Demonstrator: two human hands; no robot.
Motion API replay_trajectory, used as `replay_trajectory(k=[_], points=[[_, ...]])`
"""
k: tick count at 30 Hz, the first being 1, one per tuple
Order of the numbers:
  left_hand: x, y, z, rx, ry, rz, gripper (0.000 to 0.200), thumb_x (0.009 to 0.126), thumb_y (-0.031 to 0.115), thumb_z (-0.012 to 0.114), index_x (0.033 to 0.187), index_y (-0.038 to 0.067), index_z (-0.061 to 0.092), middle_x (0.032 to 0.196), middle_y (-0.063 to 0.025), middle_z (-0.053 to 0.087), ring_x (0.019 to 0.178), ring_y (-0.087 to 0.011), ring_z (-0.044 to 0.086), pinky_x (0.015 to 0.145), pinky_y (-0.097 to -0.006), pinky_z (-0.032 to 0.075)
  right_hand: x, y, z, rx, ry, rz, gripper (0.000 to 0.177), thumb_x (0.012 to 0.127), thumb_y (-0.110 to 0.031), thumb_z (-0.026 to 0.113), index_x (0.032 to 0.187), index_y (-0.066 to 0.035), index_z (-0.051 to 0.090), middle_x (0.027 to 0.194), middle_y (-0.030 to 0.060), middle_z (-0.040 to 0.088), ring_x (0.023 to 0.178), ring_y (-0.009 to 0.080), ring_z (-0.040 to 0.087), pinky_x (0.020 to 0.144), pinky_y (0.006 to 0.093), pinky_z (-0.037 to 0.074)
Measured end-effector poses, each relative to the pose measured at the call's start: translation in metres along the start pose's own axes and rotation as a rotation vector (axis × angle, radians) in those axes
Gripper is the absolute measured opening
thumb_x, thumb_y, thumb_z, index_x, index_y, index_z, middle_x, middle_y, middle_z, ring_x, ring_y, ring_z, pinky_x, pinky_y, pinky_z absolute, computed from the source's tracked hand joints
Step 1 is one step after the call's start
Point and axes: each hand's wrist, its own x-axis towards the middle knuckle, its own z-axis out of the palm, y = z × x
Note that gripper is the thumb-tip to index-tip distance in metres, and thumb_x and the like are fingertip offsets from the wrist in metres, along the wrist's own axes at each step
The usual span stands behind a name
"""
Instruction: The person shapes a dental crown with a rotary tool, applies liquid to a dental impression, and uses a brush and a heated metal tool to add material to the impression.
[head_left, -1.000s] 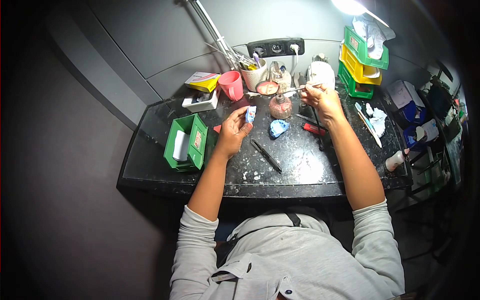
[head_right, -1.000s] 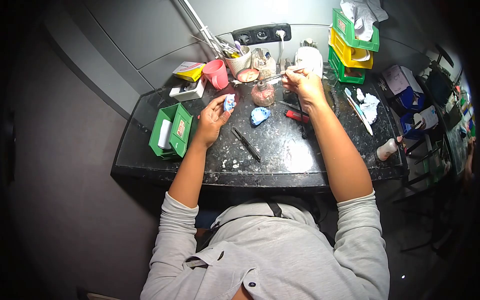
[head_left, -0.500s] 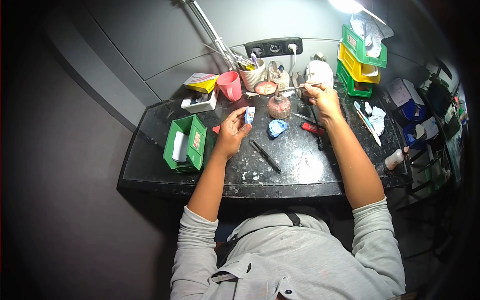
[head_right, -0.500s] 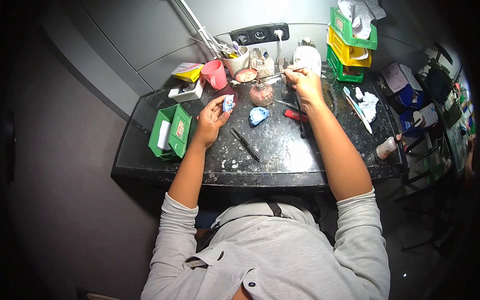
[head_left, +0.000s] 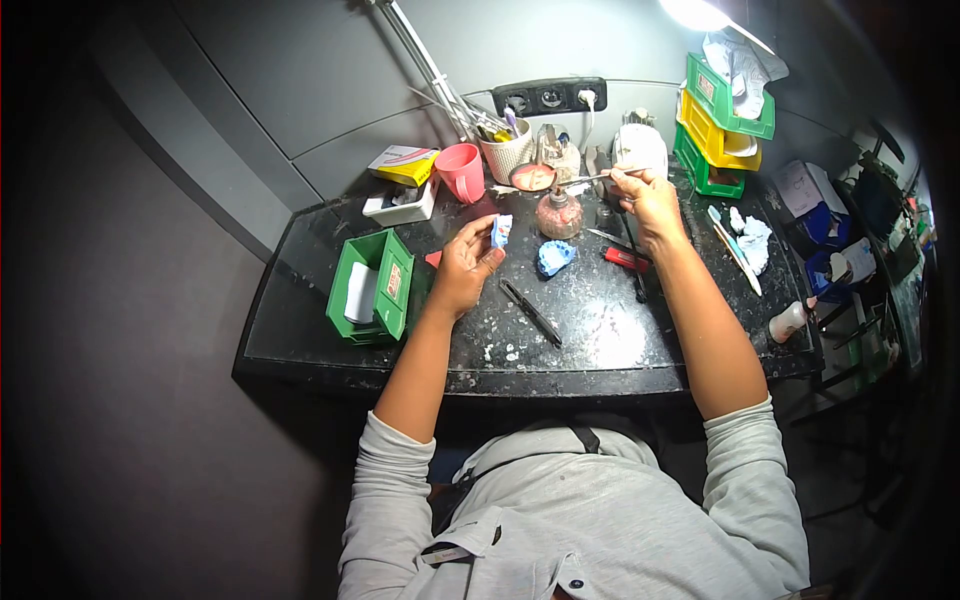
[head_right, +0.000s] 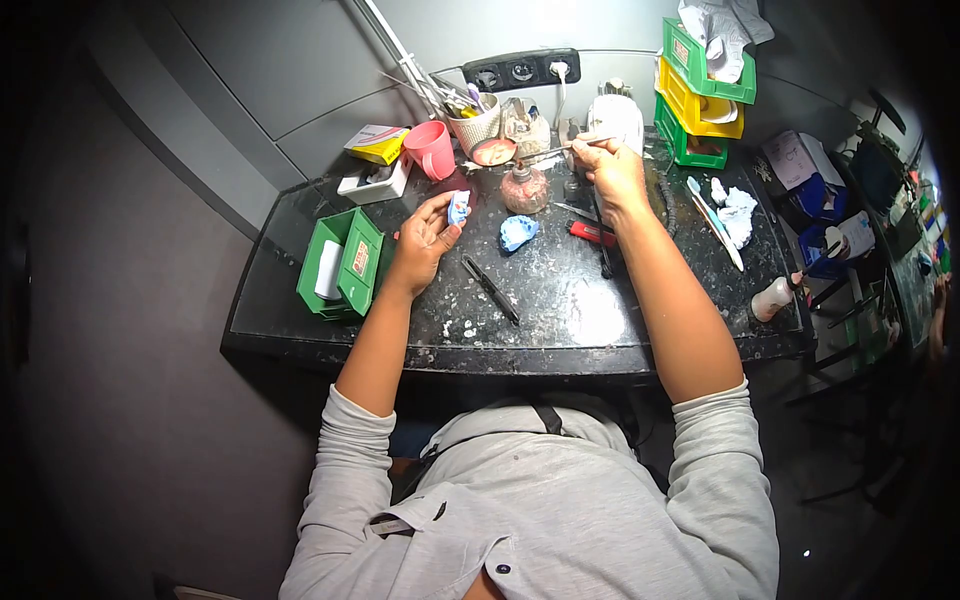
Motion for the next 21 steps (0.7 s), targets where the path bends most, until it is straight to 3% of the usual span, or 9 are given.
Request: replay_trajectory(k=[5, 8, 12, 15, 21], points=[[0.0, -0.001, -0.001, 0.008, 0.0, 0.009, 0.053, 0.088, -0.002, 0.066, 0.136, -0.004, 0.043, 0.13, -0.0107, 0.054, 0.121, -0.018, 0.052, 0.105, -0.0305, 0.04, 0.009, 0.004, 0.004, 0.146, -0.04, -0.006, 0.017, 0.087, -0.016, 0.07, 0.101, -0.009, 0.067, 0.092, 0.0007, 0.071, 0.077, 0.0078, 0.061, 0.066, 0.0222, 0.041], [-0.001, -0.002, 0.0, 0.01, -0.003, -0.004, 0.053, 0.088, -0.002, 0.065, 0.136, -0.003, 0.043, 0.129, -0.0105, 0.055, 0.121, -0.0182, 0.053, 0.105, -0.0306, 0.04, 0.014, -0.003, 0.016, 0.077, -0.058, -0.099, 0.015, 0.087, -0.011, 0.069, 0.1, -0.004, 0.066, 0.089, 0.0036, 0.07, 0.074, 0.0075, 0.06, 0.061, 0.0207, 0.042], [0.0, -0.005, -0.002, 0.015, 0.008, 0.006, 0.051, 0.088, -0.003, 0.065, 0.135, -0.002, 0.044, 0.128, -0.01, 0.056, 0.12, -0.0184, 0.053, 0.105, -0.0313, 0.041, 0.026, -0.003, 0.029, -0.046, -0.076, -0.241, 0.011, 0.086, -0.002, 0.068, 0.095, 0.003, 0.065, 0.085, 0.0084, 0.07, 0.071, 0.0094, 0.061, 0.062, 0.0235, 0.047], [-0.001, -0.002, -0.001, 0.021, 0.019, 0.005, 0.05, 0.088, -0.002, 0.065, 0.134, -0.001, 0.045, 0.126, -0.0093, 0.057, 0.119, -0.0179, 0.054, 0.104, -0.0309, 0.041, 0.025, -0.004, 0.033, -0.108, -0.049, -0.281, 0.01, 0.087, -0.003, 0.068, 0.095, 0.003, 0.066, 0.084, 0.0084, 0.07, 0.073, 0.0105, 0.063, 0.065, 0.0235, 0.049], [-0.001, -0.003, -0.001, 0.025, 0.022, 0.002, 0.049, 0.089, -0.002, 0.065, 0.134, -0.001, 0.046, 0.125, -0.0086, 0.057, 0.116, -0.0165, 0.055, 0.102, -0.0298, 0.043, 0.027, -0.004, 0.031, -0.174, -0.05, -0.241, 0.011, 0.086, -0.003, 0.069, 0.094, 0.003, 0.066, 0.083, 0.0083, 0.07, 0.076, 0.0114, 0.065, 0.068, 0.0236, 0.05]])
